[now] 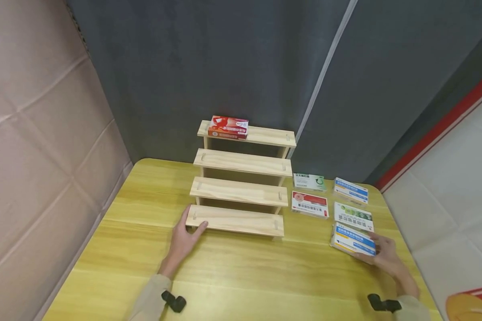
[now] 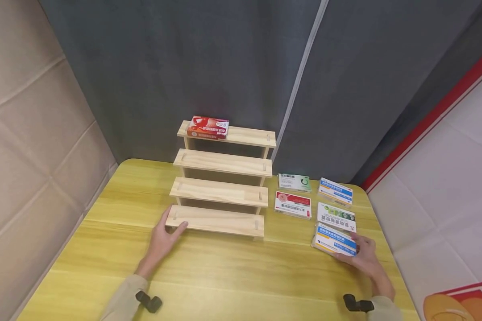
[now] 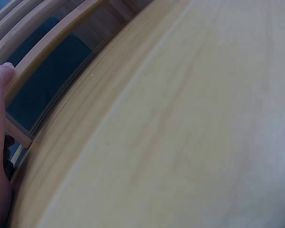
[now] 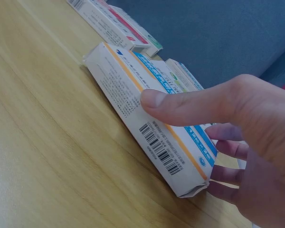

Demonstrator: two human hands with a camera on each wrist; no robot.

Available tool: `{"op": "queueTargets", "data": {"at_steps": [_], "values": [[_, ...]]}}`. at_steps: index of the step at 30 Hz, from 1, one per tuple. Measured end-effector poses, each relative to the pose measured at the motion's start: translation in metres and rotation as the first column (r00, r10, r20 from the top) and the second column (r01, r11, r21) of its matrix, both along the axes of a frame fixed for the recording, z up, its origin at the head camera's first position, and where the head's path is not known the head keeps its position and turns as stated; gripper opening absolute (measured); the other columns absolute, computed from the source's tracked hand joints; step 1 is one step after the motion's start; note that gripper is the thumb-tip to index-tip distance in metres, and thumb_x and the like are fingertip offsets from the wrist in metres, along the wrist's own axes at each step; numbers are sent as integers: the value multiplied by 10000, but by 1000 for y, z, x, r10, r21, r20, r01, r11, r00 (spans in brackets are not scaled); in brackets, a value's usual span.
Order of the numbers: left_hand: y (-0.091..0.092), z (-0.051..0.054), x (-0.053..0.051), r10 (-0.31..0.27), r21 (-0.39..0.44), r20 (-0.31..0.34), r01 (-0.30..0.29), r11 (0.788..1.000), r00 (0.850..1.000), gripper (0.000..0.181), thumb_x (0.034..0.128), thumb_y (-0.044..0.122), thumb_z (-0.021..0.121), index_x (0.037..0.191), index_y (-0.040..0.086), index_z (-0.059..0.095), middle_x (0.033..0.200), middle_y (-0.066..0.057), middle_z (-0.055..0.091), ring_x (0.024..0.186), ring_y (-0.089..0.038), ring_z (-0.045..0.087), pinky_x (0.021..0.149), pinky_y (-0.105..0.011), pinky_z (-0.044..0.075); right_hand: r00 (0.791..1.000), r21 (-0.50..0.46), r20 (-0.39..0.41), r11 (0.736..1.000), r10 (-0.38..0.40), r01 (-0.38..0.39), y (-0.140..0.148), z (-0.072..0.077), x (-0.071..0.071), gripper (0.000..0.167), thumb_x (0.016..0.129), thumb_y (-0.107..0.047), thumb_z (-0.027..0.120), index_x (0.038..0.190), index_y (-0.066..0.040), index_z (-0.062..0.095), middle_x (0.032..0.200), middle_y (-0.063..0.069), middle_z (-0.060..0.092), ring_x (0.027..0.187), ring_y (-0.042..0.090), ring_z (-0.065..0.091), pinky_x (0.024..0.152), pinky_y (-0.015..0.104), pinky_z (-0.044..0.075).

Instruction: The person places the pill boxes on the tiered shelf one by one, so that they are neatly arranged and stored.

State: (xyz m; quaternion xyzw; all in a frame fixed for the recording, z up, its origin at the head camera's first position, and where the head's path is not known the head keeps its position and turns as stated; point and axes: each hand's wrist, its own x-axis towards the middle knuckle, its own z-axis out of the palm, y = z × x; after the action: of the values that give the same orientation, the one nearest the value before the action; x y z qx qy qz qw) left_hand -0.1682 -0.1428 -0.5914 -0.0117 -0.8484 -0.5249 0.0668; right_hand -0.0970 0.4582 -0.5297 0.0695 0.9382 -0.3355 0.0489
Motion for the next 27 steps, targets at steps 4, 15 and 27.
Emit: {"op": "queueTargets", "data": {"at_steps": [4,15,27], "values": [[0,0,0,-4,3,6,4,1000,1000,919,911,508,722,1621,180,239,1629,-214,323,1468,-492,335,1178,-692,296,992,11,125,1000,-28,26,-2,3,1,1013,847,-288,811,1491,206,205,1427,465,66,1230,545,289,907,430,434],[-1,-1,0,-2,-2,21,2,1000,1000,926,911,526,714,1627,208,221,1644,-207,294,1471,-502,320,1171,-710,286,999,-65,24,998,22,-20,7,-8,8,974,810,-99,838,1443,272,198,1288,435,515,986,126,594,775,119,468],[0,0,0,-3,-5,29,3,1000,1000,925,913,518,716,1629,219,213,1648,-200,288,1478,-493,314,1183,-692,283,980,-258,172,955,-101,144,14,-17,16,1110,870,-138,793,1575,90,-34,1563,431,171,1428,594,220,1169,732,206]]}}
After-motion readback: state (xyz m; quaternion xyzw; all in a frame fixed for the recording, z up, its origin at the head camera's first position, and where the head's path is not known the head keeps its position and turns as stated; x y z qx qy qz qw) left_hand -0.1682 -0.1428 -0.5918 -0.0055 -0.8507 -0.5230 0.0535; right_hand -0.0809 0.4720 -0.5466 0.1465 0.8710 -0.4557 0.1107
